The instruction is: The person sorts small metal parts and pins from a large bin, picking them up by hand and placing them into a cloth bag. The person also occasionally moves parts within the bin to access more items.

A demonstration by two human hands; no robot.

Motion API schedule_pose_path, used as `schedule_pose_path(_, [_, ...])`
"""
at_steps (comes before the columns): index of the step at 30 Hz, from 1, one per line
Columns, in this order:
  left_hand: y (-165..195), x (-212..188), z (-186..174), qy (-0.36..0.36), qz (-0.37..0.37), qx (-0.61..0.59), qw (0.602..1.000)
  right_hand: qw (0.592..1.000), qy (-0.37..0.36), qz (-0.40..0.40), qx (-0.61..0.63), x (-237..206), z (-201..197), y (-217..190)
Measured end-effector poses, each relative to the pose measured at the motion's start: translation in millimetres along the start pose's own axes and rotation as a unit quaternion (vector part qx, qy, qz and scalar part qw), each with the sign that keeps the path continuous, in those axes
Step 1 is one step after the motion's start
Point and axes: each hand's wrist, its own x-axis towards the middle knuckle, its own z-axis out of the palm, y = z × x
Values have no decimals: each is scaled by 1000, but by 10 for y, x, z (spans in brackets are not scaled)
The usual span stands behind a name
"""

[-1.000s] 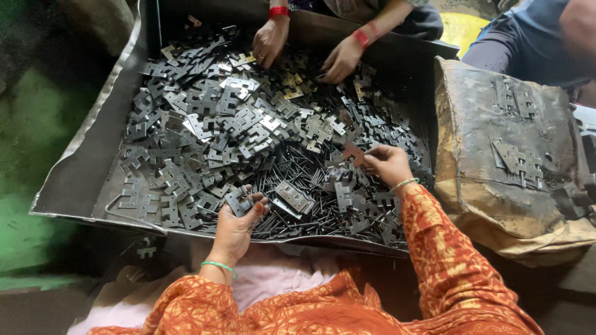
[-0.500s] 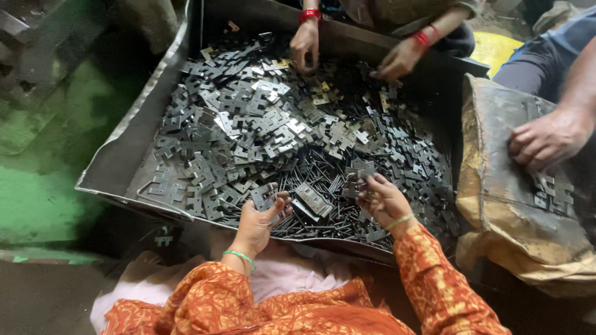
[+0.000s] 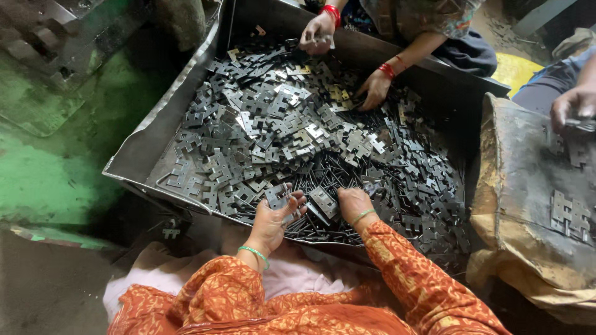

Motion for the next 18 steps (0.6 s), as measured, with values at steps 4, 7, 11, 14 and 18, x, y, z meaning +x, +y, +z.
schedule_pose_path(4, [45,-54,29,-31,2,-39,999,991,-33,77,104,26,-228,172])
schedule_pose_path(7, [13,-107,80,-44,-27,-61,997,917,-54,141,369,-93,-551,235])
schedule_pose_path(11, [-227,-120,232,-89,-38,-71,993,871,18,88,483,-443,-711,-102])
schedule_pose_path(14, [-417,-104,280,-93,-27,-55,994,909,126,-39,395,-615,-626,-424])
schedule_pose_path(18, [-475,-111,221,-58,-11,-16,998,905,156,-174,356,-737,-495,-488])
